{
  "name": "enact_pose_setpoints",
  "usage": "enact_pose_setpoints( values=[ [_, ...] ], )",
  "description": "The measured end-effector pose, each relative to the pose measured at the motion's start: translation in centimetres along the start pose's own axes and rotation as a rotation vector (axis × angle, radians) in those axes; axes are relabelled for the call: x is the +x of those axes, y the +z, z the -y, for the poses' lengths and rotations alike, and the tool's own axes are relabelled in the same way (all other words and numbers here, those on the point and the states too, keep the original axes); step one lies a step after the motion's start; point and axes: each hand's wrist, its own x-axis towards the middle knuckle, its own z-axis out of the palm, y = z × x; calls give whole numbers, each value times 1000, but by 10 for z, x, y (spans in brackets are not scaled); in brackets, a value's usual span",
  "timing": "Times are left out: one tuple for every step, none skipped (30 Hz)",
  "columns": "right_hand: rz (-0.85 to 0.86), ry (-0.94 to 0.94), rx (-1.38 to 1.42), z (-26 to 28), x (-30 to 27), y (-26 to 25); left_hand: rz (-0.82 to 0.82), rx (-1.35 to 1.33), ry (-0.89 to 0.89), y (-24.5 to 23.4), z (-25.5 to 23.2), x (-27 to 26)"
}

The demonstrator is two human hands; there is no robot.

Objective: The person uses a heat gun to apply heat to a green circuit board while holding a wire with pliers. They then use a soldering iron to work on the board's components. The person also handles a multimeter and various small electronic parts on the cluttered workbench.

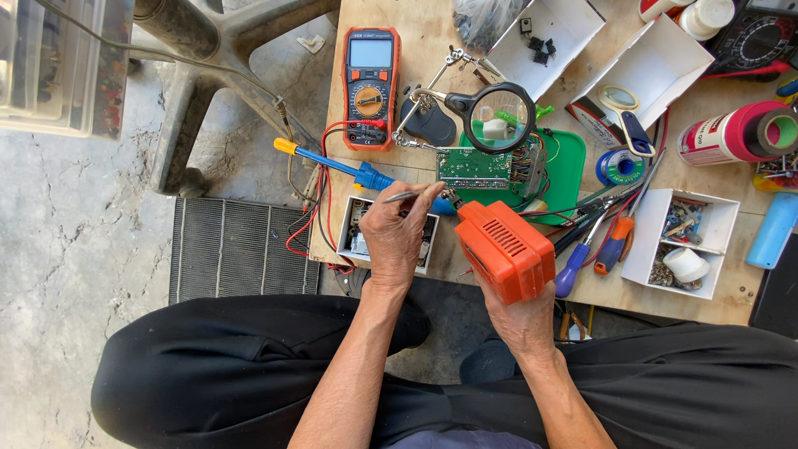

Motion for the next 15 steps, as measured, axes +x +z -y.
enact_pose_setpoints(
  values=[
    [6,5,6,-5,-2,1,9,-25,-24,-1,-1,-1],
    [12,10,11,-9,-3,2,19,-49,-49,-2,-1,-1],
    [10,11,11,-9,-2,2,21,-50,-48,-3,0,-3],
    [10,13,9,-9,-1,2,34,-61,-48,-3,1,-5],
    [10,14,7,-8,-1,2,48,-70,-48,-4,2,-7],
    [9,15,7,-7,0,2,49,-70,-47,-6,-1,-8],
    [12,23,14,-5,1,2,69,-83,-65,-8,-4,-8],
    [16,31,21,-3,2,3,89,-96,-82,-10,-7,-8],
    [14,31,21,-2,2,2,90,-96,-81,-9,-7,-8],
    [20,42,31,-1,2,1,98,-69,-66,-9,-7,-7],
    [25,53,40,0,3,0,105,-42,-51,-9,-7,-7],
    [24,53,41,2,3,0,106,-42,-50,-10,-7,-7],
    [25,45,40,3,4,0,109,-39,-42,-10,-7,-6],
    [27,37,39,5,5,-1,113,-35,-35,-10,-7,-5],
    [24,39,38,3,3,0,116,-37,-34,-10,-7,-5]
  ],
)
